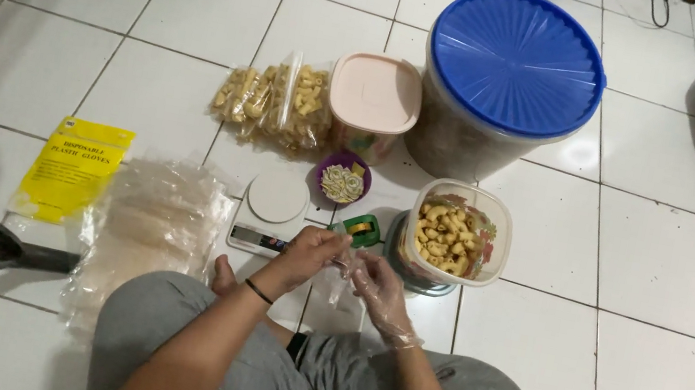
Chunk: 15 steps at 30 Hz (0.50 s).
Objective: Manually packaging macaroni into small plastic bags and weighing them on a digital scale.
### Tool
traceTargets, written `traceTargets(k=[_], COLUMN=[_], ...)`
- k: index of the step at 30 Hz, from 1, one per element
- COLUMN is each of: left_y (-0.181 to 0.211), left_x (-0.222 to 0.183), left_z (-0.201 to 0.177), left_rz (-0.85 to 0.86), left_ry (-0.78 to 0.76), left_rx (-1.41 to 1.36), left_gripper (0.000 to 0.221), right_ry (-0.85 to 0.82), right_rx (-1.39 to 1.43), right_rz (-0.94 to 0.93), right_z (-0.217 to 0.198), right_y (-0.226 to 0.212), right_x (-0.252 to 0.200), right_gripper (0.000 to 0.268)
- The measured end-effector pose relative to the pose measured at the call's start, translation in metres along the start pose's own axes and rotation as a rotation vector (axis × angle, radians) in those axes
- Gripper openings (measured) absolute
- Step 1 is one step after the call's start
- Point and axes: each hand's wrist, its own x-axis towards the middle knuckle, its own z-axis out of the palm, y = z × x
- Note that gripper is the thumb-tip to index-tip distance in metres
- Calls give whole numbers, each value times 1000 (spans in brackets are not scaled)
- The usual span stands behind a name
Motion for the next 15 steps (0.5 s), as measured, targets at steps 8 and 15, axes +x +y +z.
traceTargets(k=[8, 15], left_y=[-24, -45], left_x=[4, 18], left_z=[-23, -32], left_rz=[-69, -17], left_ry=[-18, 96], left_rx=[-177, -189], left_gripper=[39, 51], right_ry=[-126, -33], right_rx=[476, 301], right_rz=[243, 263], right_z=[7, -1], right_y=[-28, -16], right_x=[-16, -15], right_gripper=[91, 64])
